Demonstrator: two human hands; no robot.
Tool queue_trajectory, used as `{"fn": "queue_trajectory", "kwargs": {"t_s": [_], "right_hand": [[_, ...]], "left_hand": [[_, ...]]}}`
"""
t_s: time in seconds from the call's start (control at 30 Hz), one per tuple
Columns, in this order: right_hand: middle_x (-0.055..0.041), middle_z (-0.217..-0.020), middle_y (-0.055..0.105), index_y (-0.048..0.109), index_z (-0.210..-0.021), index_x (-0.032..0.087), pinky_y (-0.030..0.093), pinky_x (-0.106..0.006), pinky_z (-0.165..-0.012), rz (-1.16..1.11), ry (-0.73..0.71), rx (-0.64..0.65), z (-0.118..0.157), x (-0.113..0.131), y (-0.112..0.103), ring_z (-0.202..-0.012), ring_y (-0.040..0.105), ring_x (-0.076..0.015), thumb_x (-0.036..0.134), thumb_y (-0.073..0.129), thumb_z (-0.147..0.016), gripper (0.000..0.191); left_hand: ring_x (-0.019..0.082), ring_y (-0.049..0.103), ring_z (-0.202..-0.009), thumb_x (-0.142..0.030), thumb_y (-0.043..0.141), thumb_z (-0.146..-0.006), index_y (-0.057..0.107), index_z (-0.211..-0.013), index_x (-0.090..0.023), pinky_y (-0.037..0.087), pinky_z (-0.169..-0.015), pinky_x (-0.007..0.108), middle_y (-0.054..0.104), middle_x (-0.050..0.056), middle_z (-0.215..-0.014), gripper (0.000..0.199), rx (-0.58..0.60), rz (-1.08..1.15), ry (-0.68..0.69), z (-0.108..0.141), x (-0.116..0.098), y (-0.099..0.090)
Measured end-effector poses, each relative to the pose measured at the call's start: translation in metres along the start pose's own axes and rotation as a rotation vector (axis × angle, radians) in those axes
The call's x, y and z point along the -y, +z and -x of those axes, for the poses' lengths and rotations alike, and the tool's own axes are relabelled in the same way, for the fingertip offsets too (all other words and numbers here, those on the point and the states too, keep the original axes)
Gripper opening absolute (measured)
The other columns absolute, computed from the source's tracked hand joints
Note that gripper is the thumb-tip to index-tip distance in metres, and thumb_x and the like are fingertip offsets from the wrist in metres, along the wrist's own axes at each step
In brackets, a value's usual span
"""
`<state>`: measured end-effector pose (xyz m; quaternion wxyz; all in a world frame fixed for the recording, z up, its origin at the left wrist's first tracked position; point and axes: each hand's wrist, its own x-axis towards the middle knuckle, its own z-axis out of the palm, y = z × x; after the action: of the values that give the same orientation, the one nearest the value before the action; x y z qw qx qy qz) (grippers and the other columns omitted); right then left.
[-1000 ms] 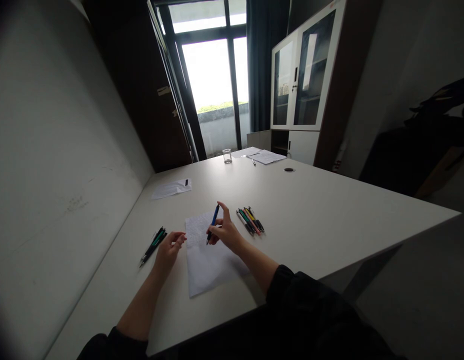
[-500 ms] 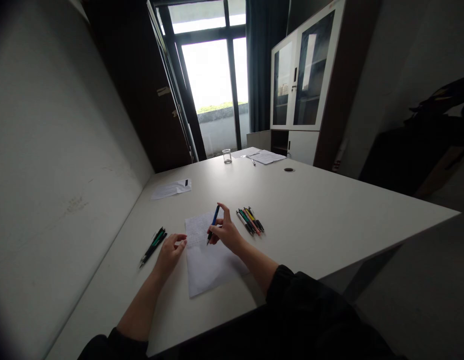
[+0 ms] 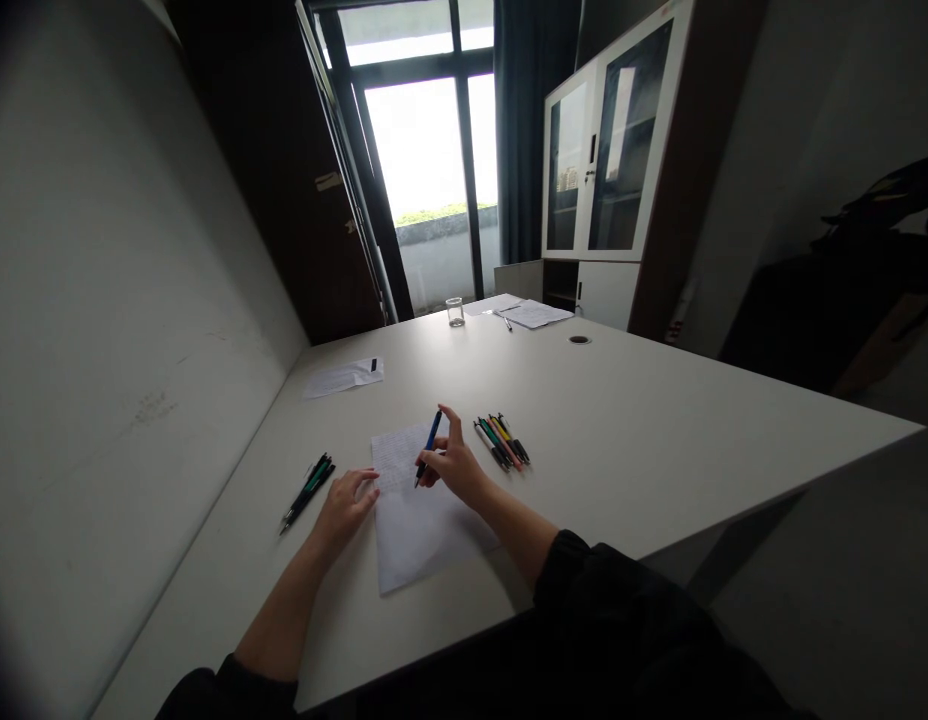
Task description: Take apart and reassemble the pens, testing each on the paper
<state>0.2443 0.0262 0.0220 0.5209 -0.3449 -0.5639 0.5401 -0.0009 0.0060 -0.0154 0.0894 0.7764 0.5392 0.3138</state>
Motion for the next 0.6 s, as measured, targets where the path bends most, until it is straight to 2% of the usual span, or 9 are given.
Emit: {"fn": "queue_trajectory", "kwargs": {"t_s": [0.23, 0.43, 0.5, 0.53, 0.6], "right_hand": [[0.0055, -0.075, 0.064, 0.013, -0.142, 0.029, 0.053, -0.027, -0.044, 0.007, -0.022, -0.015, -0.0015, -0.0045, -0.0004, -0.045, 0.061, -0.0139, 0.029, 0.062, -0.075, 0.083], [0.0029, -0.079, 0.066, 0.003, -0.146, 0.028, 0.052, -0.029, -0.05, -0.015, -0.075, -0.03, -0.0042, -0.0051, 0.0012, -0.052, 0.063, -0.0152, 0.03, 0.068, -0.075, 0.097], [0.0022, -0.08, 0.066, 0.015, -0.144, 0.024, 0.052, -0.03, -0.055, -0.004, -0.072, -0.018, -0.0059, -0.006, 0.0013, -0.055, 0.063, -0.0147, 0.03, 0.072, -0.072, 0.092], [0.0021, -0.078, 0.066, 0.03, -0.137, 0.021, 0.052, -0.029, -0.057, 0.018, -0.066, -0.011, -0.0065, -0.0066, 0.0012, -0.055, 0.062, -0.014, 0.03, 0.074, -0.07, 0.081], [0.0031, -0.068, 0.063, 0.053, -0.108, 0.016, 0.048, -0.026, -0.055, 0.093, -0.038, 0.014, -0.0072, -0.0076, 0.0011, -0.053, 0.058, -0.0121, 0.031, 0.075, -0.07, 0.047]], "left_hand": [[0.026, 0.053, -0.118, -0.031, 0.063, -0.083, 0.062, -0.111, -0.023, 0.037, -0.103, 0.046, 0.062, 0.008, -0.122, 0.03, 0.043, -0.079, 0.039, 0.0026, -0.0033, -0.0026], [0.027, 0.05, -0.122, -0.041, 0.064, -0.083, 0.061, -0.118, -0.025, 0.035, -0.107, 0.045, 0.06, 0.007, -0.128, 0.038, 0.084, -0.126, 0.043, 0.0033, -0.0051, -0.0043], [0.028, 0.047, -0.126, -0.046, 0.063, -0.083, 0.061, -0.121, -0.025, 0.034, -0.109, 0.046, 0.057, 0.007, -0.131, 0.043, 0.107, -0.138, 0.035, 0.0039, -0.0044, -0.004], [0.028, 0.045, -0.128, -0.048, 0.062, -0.083, 0.06, -0.123, -0.025, 0.033, -0.109, 0.047, 0.056, 0.007, -0.133, 0.045, 0.119, -0.143, 0.029, 0.0042, -0.004, -0.0039], [0.029, 0.042, -0.131, -0.051, 0.061, -0.083, 0.058, -0.126, -0.026, 0.033, -0.11, 0.047, 0.054, 0.006, -0.136, 0.049, 0.142, -0.154, 0.012, 0.0048, -0.0037, -0.0038]]}}
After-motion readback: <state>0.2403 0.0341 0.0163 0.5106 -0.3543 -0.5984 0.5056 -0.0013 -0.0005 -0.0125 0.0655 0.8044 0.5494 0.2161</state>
